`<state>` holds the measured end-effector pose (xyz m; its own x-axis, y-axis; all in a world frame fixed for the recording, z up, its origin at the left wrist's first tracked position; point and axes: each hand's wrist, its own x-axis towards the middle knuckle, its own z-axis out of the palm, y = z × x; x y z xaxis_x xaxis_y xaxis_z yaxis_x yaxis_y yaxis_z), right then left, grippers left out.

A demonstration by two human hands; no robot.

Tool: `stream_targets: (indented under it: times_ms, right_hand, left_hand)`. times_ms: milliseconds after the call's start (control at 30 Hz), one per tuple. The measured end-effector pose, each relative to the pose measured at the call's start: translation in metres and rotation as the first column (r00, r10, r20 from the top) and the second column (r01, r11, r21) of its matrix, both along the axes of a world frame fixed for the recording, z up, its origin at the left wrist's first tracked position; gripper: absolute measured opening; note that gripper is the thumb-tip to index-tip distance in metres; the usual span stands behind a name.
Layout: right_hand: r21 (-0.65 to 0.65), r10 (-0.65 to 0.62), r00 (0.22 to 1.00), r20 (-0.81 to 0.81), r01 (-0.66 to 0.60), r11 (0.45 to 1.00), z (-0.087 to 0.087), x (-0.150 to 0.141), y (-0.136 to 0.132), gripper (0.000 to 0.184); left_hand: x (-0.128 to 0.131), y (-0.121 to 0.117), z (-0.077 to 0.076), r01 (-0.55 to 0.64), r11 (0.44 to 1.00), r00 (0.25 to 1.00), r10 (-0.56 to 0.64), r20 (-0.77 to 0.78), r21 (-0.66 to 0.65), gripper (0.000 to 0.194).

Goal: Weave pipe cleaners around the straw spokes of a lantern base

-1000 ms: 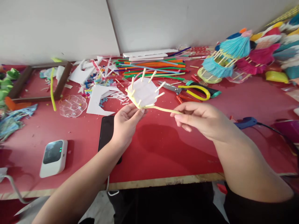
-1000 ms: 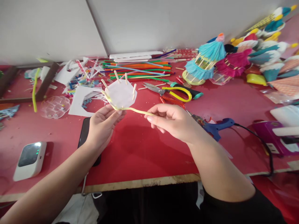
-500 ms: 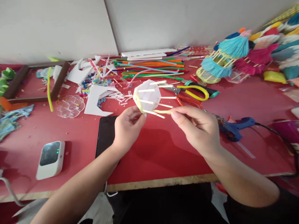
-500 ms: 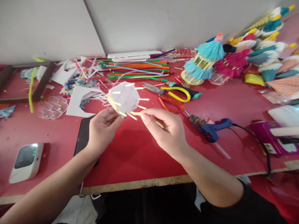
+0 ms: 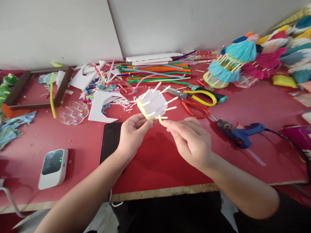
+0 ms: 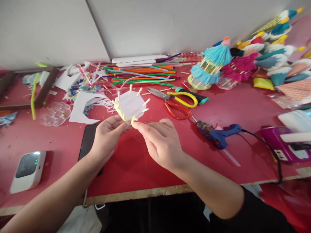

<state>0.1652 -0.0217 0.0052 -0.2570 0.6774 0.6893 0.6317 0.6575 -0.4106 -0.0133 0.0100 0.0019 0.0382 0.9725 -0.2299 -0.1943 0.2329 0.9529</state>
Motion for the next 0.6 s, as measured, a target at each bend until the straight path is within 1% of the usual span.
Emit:
stream_targets:
  times_ms: [100, 167, 200, 267, 367, 467, 533, 600]
  right_hand:
    - [0.004, -0.123, 0.984, 0.131, 0.124, 0.992, -0.006, -0.001, 0.002, 0.023]
    - [-0.022, -0.17, 0.968, 0.185, 0.177, 0.984, -0.009, -0.001, 0.004, 0.017]
    - [-0.038, -0.173, 0.967, 0.189, 0.183, 0.982, -0.011, -0.001, 0.005, 0.015]
    - [-0.082, -0.12, 0.983, 0.14, 0.132, 0.988, -0.013, -0.001, 0.007, 0.016]
    - [-0.149, -0.02, 0.999, -0.024, 0.016, 0.989, -0.015, -0.002, 0.008, 0.02]
    - [-0.193, -0.032, 0.993, -0.111, 0.01, 0.981, -0.015, -0.004, 0.007, 0.019]
    - [-0.221, -0.048, 0.988, -0.149, 0.014, 0.975, -0.014, -0.006, 0.006, 0.016]
    - [-0.284, -0.078, 0.972, -0.223, 0.012, 0.959, -0.011, -0.008, 0.004, 0.01]
  left_hand:
    - [0.0, 0.001, -0.002, 0.014, 0.998, 0.997, -0.009, 0.083, -0.066, 0.022]
    - [0.0, 0.001, -0.002, 0.037, 0.995, 0.992, -0.025, 0.125, -0.097, 0.023]
    - [0.0, 0.0, -0.002, 0.045, 0.994, 0.991, -0.032, 0.13, -0.101, 0.023]
    - [0.0, -0.001, -0.002, 0.05, 0.994, 0.992, -0.038, 0.122, -0.093, 0.023]
    - [0.001, -0.001, -0.002, 0.034, 0.996, 0.997, -0.029, 0.069, -0.079, 0.023]
    - [0.001, -0.001, 0.0, -0.011, 0.998, 1.0, 0.012, 0.006, -0.065, 0.023]
    - [0.001, -0.001, 0.0, -0.022, 0.998, 1.0, 0.022, 0.001, -0.062, 0.024]
    - [0.002, -0.001, 0.0, -0.008, 0.998, 1.0, 0.009, 0.014, -0.067, 0.024]
